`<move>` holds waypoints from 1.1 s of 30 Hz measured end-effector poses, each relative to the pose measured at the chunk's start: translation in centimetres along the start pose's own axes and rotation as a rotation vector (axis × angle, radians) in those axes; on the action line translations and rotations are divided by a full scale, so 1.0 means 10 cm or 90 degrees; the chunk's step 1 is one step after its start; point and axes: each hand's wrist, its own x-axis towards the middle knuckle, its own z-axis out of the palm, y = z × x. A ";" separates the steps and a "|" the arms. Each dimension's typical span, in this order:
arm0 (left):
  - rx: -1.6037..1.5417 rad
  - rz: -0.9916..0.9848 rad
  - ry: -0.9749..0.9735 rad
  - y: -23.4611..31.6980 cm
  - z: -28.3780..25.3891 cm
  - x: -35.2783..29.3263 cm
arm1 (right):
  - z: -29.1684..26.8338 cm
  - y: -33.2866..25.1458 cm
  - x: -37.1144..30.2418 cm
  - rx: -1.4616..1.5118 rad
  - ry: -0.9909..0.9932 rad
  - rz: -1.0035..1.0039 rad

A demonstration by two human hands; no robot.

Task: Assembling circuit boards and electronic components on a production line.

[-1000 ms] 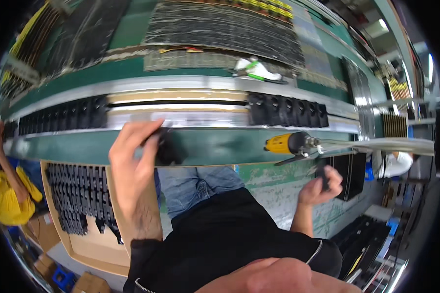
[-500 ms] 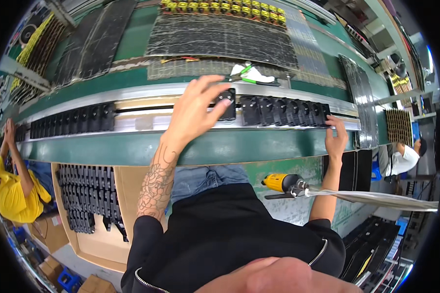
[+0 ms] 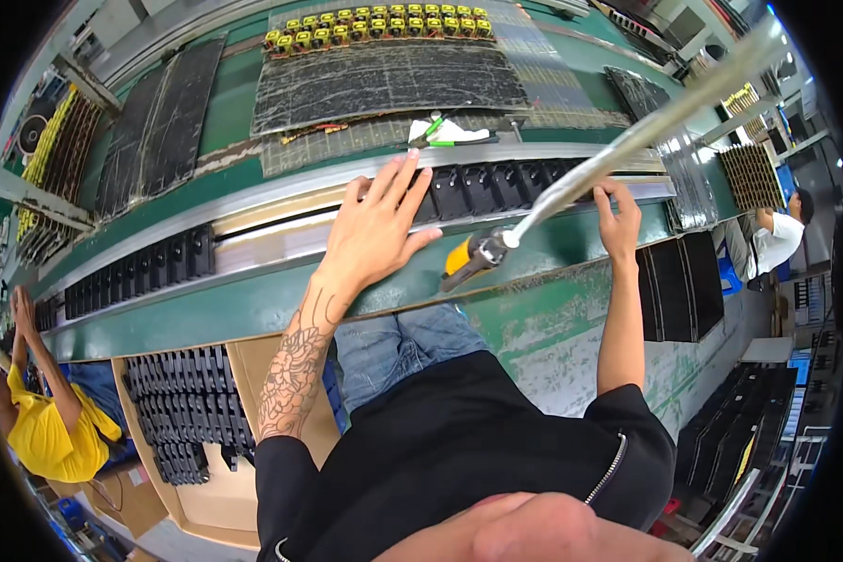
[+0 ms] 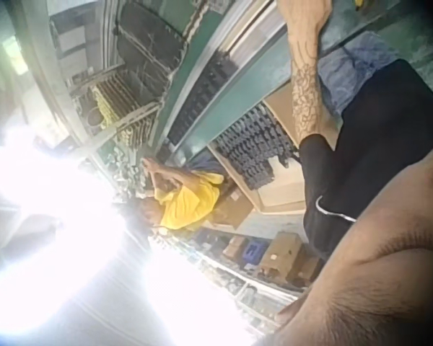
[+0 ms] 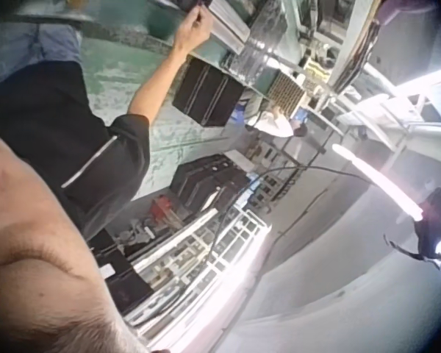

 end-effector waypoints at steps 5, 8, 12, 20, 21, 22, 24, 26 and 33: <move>0.012 0.017 -0.069 -0.10 -0.13 0.05 | 0.03 -0.01 -0.05 -0.012 0.015 -0.032; -0.121 0.082 -0.114 -0.34 -0.34 0.12 | 0.02 0.09 -0.03 0.030 0.041 -0.035; -0.206 0.085 -0.056 -1.17 -0.60 0.60 | -0.03 0.47 -0.04 0.134 0.133 0.168; -0.056 -0.350 -0.087 -3.21 -0.01 1.84 | -0.14 0.58 0.24 0.309 0.085 0.159; -0.003 -0.353 -0.105 -3.42 0.06 1.86 | -0.21 0.49 0.37 0.225 0.036 0.104; -0.008 -0.344 -0.109 -3.51 0.11 1.89 | -0.25 0.26 0.56 0.218 0.042 0.110; -0.081 -0.411 -0.147 -3.69 0.18 1.95 | -0.10 -0.26 1.15 0.067 -0.092 0.019; -0.077 -0.366 -0.174 -3.76 0.24 2.04 | 0.28 -0.59 1.76 0.117 -0.194 0.002; -0.054 -0.159 -0.312 -3.73 0.34 2.31 | 1.99 -0.36 3.63 -0.251 -0.296 -0.147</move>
